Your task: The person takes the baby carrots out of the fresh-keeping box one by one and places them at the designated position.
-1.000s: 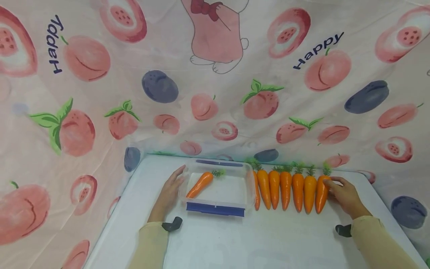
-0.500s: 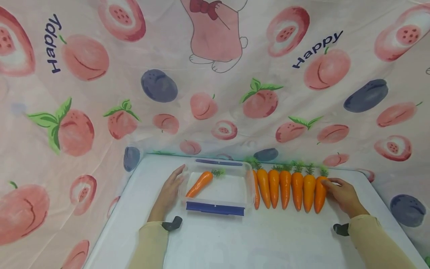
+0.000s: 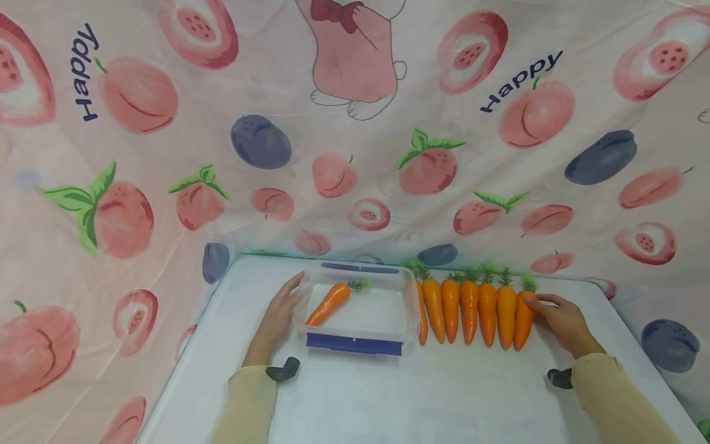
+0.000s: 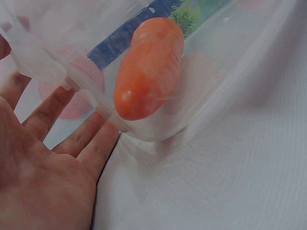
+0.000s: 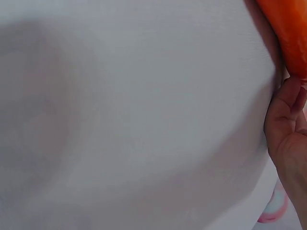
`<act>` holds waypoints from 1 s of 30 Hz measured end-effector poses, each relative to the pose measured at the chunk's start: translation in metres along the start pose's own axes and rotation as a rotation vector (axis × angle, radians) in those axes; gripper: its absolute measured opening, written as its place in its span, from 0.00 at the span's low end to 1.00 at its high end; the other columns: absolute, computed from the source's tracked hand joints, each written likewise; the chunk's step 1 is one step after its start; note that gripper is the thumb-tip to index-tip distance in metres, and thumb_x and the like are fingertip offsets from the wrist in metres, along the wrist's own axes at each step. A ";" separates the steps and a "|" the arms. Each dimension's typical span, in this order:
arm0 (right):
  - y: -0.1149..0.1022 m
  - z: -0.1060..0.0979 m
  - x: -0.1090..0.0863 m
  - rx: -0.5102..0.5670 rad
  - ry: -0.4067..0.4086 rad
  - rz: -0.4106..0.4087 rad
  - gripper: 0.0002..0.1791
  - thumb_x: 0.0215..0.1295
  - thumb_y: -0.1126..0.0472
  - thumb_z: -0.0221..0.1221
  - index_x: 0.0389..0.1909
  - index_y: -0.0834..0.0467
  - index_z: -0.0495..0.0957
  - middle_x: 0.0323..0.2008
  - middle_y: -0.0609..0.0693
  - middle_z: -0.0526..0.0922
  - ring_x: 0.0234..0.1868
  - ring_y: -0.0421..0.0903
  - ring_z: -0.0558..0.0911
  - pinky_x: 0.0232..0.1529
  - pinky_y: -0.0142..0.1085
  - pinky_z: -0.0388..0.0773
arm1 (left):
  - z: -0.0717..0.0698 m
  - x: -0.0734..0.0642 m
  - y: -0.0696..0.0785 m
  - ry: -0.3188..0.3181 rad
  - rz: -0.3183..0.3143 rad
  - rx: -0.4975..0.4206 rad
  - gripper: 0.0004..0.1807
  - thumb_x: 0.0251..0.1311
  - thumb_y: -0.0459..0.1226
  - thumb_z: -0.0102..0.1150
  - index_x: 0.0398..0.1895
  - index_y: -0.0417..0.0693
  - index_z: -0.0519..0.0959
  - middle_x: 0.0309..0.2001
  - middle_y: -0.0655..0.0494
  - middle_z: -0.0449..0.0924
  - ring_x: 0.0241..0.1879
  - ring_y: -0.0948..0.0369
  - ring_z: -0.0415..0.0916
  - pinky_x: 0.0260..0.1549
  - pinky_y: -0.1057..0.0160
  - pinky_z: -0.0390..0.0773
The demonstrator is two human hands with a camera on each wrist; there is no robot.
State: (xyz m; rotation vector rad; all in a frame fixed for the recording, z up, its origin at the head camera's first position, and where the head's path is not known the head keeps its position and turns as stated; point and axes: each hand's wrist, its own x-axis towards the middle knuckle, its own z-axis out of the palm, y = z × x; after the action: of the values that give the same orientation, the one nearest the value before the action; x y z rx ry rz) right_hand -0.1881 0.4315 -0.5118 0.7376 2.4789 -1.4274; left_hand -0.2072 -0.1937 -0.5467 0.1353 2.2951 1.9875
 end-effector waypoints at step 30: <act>-0.018 0.006 -0.011 -0.092 0.180 -0.075 0.50 0.65 0.28 0.56 0.73 0.63 0.63 0.62 0.66 0.75 0.51 0.55 0.79 0.32 0.23 0.80 | -0.002 0.001 0.000 -0.010 -0.001 0.005 0.27 0.79 0.48 0.45 0.78 0.66 0.61 0.81 0.60 0.56 0.82 0.52 0.46 0.79 0.39 0.48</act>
State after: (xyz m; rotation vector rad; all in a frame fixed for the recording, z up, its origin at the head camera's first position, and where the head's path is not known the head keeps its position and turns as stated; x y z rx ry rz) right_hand -0.1886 0.4154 -0.4966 0.7939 2.7148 -1.3129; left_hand -0.2082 -0.1952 -0.5469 0.1441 2.2934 1.9766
